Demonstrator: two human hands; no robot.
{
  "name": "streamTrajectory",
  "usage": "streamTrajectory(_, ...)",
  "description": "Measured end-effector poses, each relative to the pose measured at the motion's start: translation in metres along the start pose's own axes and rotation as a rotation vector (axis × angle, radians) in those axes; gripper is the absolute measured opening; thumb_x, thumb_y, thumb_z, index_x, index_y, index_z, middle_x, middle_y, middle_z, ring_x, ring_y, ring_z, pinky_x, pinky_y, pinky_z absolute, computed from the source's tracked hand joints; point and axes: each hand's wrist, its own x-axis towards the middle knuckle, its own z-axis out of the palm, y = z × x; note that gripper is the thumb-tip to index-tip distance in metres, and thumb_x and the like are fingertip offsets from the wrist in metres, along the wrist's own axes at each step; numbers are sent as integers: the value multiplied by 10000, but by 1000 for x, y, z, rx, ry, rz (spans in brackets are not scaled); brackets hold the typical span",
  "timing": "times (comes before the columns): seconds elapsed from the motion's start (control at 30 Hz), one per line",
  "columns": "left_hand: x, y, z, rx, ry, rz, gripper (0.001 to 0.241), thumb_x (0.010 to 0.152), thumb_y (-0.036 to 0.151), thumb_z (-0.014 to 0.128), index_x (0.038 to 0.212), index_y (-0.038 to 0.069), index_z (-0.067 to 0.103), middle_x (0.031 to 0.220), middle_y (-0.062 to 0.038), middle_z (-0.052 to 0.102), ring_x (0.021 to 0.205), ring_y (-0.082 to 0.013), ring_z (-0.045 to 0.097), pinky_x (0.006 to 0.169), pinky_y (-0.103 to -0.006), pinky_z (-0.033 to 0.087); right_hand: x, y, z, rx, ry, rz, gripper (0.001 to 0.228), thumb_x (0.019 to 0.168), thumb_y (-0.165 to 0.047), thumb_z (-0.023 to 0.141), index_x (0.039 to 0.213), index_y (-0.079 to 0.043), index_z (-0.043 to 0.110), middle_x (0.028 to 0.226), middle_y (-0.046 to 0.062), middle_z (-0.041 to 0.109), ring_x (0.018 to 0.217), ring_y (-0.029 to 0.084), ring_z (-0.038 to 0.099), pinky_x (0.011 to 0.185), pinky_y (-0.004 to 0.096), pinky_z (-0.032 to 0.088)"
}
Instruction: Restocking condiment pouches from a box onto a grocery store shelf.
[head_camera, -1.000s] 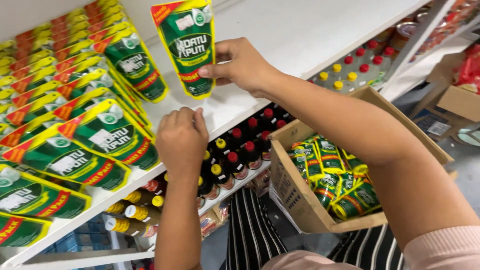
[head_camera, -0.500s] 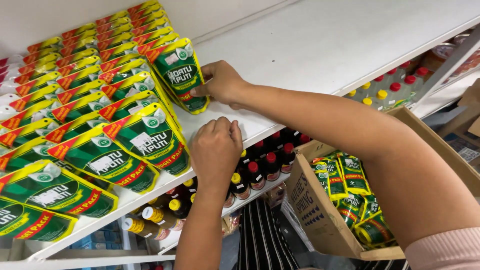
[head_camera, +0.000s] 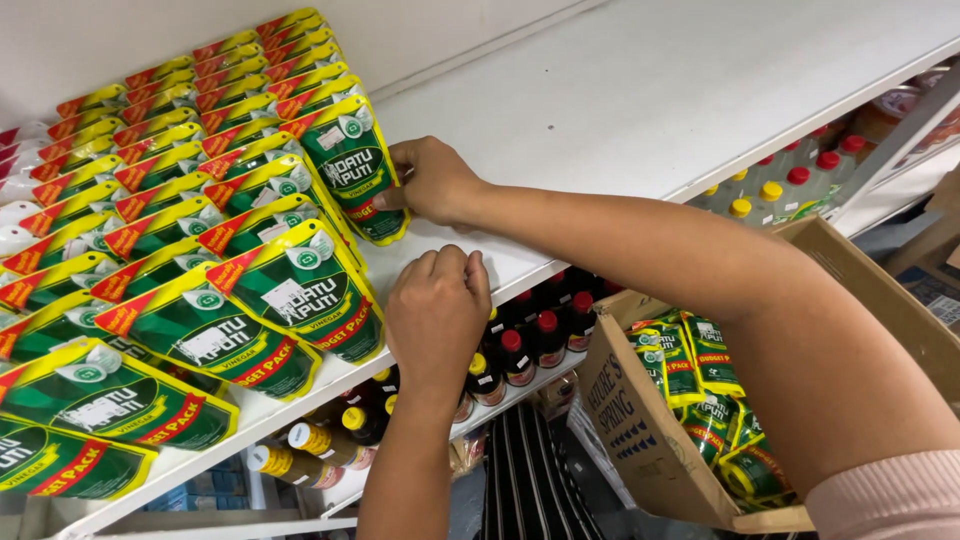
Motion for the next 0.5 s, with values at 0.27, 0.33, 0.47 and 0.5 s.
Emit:
streamTrajectory(0.27,0,-1,1,6,-3,-6,228,860,181,776,752,53,622,733,-124,650,714,-330,660,660,-444,536,4,7,-4,-76,-22,-49,375,796,-105,828,1148,-30,725,983,67,767,778,145,704,677,303,594)
streamTrajectory(0.33,0,-1,0,15,-15,-5,249,858,196,783,746,47,618,729,-131,648,716,-337,662,663,-448,536,4,15,-6,-147,14,-153,406,765,-121,876,1132,-27,731,1021,76,773,867,140,717,795,287,571)
streamTrajectory(0.47,2,0,-7,9,-48,6,237,859,197,785,752,51,633,722,-124,653,688,-335,659,656,-454,530,-11,17,-30,-137,51,-187,433,730,-108,893,1128,-27,743,1049,94,747,933,169,697,825,297,568)
streamTrajectory(0.5,2,1,-8,18,-47,-1,232,861,200,786,752,56,639,728,-122,660,673,-335,656,648,-453,528,-20,14,-39,-121,59,-181,438,754,-125,885,1151,-33,723,1063,94,720,918,180,693,815,299,578)
